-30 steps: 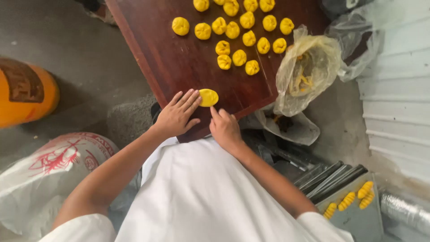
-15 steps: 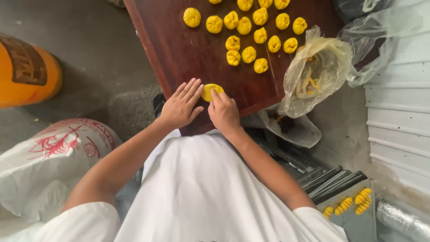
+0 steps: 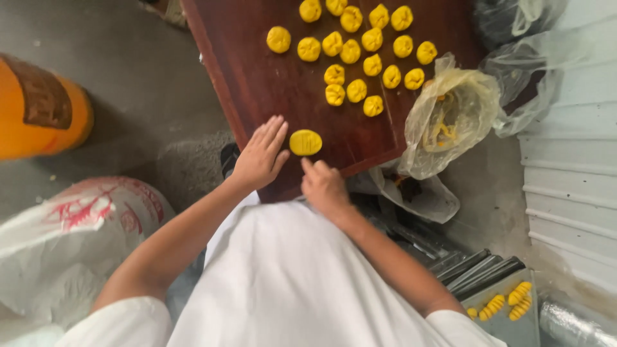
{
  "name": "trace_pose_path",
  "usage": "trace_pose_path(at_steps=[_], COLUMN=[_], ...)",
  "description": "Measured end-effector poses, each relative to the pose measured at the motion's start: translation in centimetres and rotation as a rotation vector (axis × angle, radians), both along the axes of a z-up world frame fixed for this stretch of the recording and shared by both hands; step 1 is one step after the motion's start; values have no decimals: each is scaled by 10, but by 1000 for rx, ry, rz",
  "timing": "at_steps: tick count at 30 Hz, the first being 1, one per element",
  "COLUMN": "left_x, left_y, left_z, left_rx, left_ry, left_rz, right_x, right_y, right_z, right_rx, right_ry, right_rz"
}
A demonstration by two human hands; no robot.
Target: Shape yellow dough balls into small ribbed rolls and place them onto a metal tray.
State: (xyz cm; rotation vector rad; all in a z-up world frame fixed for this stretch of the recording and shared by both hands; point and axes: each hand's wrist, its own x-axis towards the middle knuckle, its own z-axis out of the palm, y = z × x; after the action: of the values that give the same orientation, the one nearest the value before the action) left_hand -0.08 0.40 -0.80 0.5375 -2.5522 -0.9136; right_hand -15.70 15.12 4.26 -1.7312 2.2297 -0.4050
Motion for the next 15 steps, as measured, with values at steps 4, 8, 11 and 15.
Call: trace_pose_path(at_steps=[4,8,11,15], left_x=[-21,-42,-48,-46], left_y=[4,-3,-5,-11], left_z=[12,21,20,8], left_rx=[33,-120,29,244], left_ry=[-38,-34,-83,-20], left_rz=[129,162,112,-14], right_x=[-43,-67,-68,-82], right_y=[-4,-32,-34,-31], right_z=[16,25,8,-29], right_rx=[87,-120,-174,-109], right_ry=[-35,92,47,-232], right_rz=[-76,-39,57,75])
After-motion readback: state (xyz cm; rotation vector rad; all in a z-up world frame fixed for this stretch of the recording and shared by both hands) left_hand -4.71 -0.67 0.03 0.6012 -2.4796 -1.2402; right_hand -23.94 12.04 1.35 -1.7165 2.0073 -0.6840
